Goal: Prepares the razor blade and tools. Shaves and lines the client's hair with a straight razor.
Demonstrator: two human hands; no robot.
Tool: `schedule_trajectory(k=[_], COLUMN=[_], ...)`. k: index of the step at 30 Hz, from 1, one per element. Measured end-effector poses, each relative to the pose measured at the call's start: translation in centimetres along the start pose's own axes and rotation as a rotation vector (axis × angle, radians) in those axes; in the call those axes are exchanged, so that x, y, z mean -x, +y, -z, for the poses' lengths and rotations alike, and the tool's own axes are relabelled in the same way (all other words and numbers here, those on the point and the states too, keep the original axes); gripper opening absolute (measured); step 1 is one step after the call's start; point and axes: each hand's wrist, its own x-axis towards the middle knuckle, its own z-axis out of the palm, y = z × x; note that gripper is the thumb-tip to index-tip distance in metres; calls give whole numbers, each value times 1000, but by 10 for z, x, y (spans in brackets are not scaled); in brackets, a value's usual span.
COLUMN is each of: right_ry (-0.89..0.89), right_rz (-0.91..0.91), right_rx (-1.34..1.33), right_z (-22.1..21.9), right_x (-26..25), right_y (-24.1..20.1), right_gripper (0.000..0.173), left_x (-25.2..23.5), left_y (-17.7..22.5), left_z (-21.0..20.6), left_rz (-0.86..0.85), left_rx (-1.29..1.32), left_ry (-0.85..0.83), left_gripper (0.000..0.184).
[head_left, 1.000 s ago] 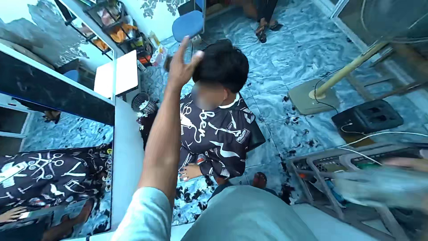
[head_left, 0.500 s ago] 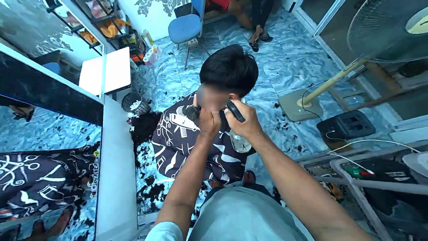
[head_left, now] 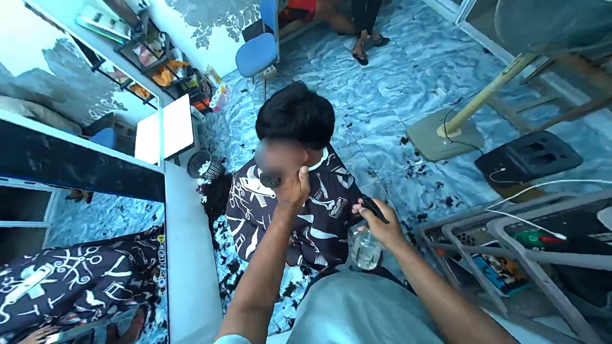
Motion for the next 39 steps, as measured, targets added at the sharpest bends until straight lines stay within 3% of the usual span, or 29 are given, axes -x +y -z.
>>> schedule_trajectory(k=[4, 7, 11, 16, 18, 24, 27, 30, 32, 34, 37, 39], right_ry=[77, -11, -176, -162, -139, -167, -137, 104, 368, 707, 1263, 1479], right_rz=[-139, -130, 121, 466, 518, 130, 81, 170, 182, 215, 362, 487], right_rx=[-56, 32, 88, 19, 12, -241, -220, 245, 543, 662, 705, 575], right_z=[32, 23, -24, -79, -87, -70, -25, 80, 159, 226, 308, 359], right_x=[20, 17, -14, -38, -49, -86, -53, 3, 55, 119, 209, 241], right_y=[25, 20, -24, -81, -87, -56, -57, -60, -71, -92, -124, -134], right_gripper=[32, 36, 39, 29, 25, 22, 32, 35, 44, 42, 39, 44], left_x=[27, 13, -25, -13, -16, -37, -49, -52, -54, -51, -45, -47], left_y=[-8, 14, 7, -31, -32, -25, -16, 9, 36, 63, 133, 193], left_z=[16, 31, 36, 50, 50, 38, 51, 23, 5, -2, -1, 6], left_rz=[-54, -160, -332, -482, -516, -579, -485, -469, -492, -576, -707, -764], left_rx=[-6, -9, -229, -334, -367, -447, -335, -236, -250, -237, -84, 22], left_ry=[-166, -140, -150, -201, -187, -193, -469, -591, -605, -632, -516, -438], left_gripper=[63, 64, 68, 62, 61, 63, 63, 69, 71, 68, 72, 70])
